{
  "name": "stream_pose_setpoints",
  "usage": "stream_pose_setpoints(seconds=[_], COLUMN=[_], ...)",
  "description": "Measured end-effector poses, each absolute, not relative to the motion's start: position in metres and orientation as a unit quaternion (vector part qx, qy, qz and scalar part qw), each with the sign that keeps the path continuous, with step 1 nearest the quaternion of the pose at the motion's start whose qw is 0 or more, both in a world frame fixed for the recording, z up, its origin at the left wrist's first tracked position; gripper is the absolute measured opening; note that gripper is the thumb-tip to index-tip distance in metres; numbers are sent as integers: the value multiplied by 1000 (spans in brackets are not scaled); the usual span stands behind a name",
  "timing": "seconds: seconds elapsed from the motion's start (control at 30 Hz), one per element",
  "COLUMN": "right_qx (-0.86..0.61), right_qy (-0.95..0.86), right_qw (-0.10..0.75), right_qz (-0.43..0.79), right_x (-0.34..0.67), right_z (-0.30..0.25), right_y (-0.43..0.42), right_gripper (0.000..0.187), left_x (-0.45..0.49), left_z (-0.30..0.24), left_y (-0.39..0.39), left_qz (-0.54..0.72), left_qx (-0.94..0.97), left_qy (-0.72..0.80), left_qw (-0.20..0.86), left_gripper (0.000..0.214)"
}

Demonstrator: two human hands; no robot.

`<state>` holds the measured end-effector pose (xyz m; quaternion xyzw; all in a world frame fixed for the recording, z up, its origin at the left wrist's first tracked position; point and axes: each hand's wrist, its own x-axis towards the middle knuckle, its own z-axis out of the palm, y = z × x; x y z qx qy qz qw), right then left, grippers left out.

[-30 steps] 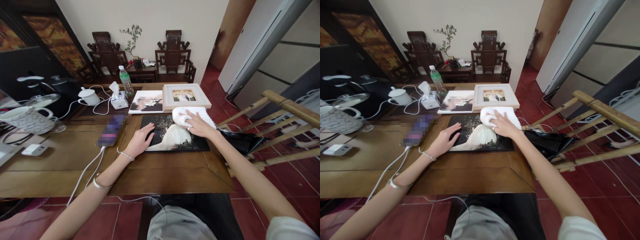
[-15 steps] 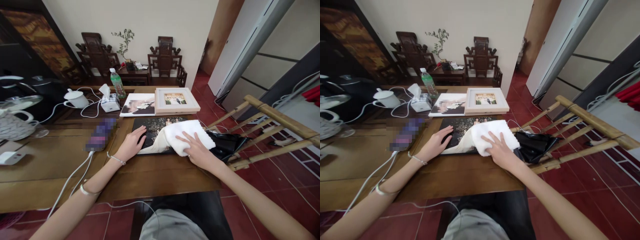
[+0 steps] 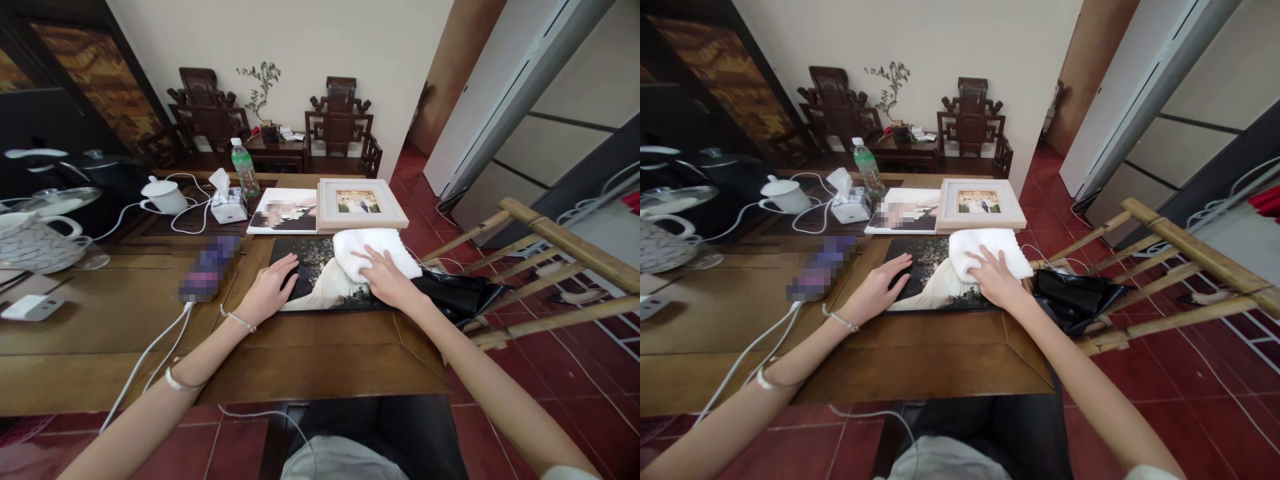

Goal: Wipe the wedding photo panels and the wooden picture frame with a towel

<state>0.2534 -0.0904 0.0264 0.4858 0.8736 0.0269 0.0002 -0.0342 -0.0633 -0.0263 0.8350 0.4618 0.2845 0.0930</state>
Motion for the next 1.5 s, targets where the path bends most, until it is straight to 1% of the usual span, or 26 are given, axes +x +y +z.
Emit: stream_pose_setpoints(seconds=[0.2, 0.3, 0.4, 0.53, 0.67, 0.77, 0.9, 1.07, 1.2, 1.3, 1.4, 1.5], right_qx=[468, 465, 474, 513, 537, 539, 530, 500, 477, 470, 479, 495], right_qy=[884, 885, 879, 857, 843, 842, 847, 865, 878, 880, 875, 867], right_qw=[10, 5, -14, -35, -30, -26, -35, -48, -33, -36, -42, -33], right_qz=[-16, -35, -46, -31, -16, -9, 0, -19, -38, -47, -51, -34], right_x=[253, 255, 259, 262, 265, 267, 265, 258, 253, 249, 243, 236], right_z=[25, 27, 31, 39, 45, 46, 38, 26, 27, 30, 34, 40], right_y=[-170, -188, -172, -120, -70, -51, -69, -137, -171, -162, -131, -95], right_gripper=[42, 39, 41, 43, 44, 40, 42, 44, 40, 42, 47, 46], left_x=[-34, -34, -35, -36, -37, -37, -36, -35, -34, -35, -35, -36], left_z=[-26, -25, -25, -25, -25, -24, -23, -24, -25, -24, -24, -24], left_y=[-63, -63, -63, -62, -60, -61, -62, -62, -61, -62, -62, -62], left_qz=[278, 274, 276, 274, 264, 258, 260, 263, 265, 261, 257, 255], left_qx=[836, 838, 839, 846, 852, 854, 852, 847, 844, 843, 842, 842], left_qy=[462, 463, 460, 450, 445, 443, 446, 453, 457, 460, 463, 462], left_qw=[99, 95, 92, 87, 80, 82, 88, 93, 96, 98, 106, 112], left_gripper=[36, 36, 36, 37, 38, 38, 38, 37, 37, 38, 41, 44])
